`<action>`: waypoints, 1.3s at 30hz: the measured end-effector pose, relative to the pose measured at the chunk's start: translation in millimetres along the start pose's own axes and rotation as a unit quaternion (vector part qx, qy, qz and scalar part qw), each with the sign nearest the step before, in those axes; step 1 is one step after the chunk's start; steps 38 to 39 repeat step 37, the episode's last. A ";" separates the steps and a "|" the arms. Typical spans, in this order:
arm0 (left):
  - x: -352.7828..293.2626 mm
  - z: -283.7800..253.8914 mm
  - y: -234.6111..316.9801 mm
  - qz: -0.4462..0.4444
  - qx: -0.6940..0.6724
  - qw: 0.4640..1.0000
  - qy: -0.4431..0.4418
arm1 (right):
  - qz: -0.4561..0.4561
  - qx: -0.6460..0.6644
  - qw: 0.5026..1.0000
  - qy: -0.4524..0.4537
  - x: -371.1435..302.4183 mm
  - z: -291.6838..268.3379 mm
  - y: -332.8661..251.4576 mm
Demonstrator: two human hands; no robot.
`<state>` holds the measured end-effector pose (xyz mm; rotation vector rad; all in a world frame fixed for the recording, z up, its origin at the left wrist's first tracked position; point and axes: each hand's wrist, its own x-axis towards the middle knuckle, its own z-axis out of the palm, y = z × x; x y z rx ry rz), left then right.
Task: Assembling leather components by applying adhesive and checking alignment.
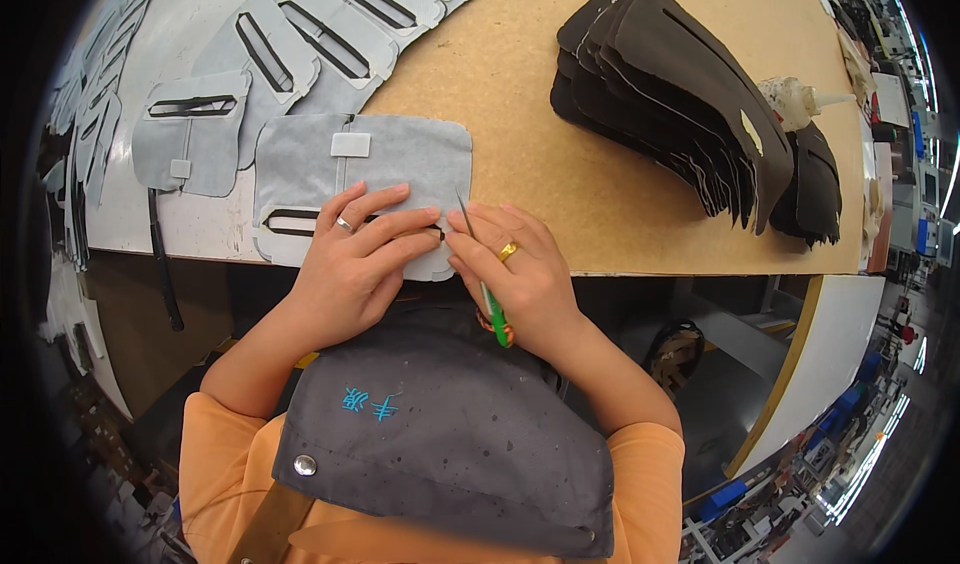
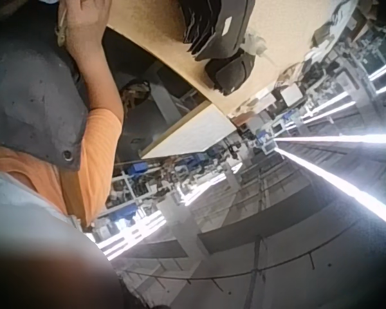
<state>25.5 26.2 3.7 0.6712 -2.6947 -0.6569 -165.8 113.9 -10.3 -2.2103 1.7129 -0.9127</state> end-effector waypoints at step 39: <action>-20.5 -46.0 -37.1 -0.032 -0.160 0.987 -0.005 | -0.142 -0.100 0.984 -0.049 -20.6 0.9 11.8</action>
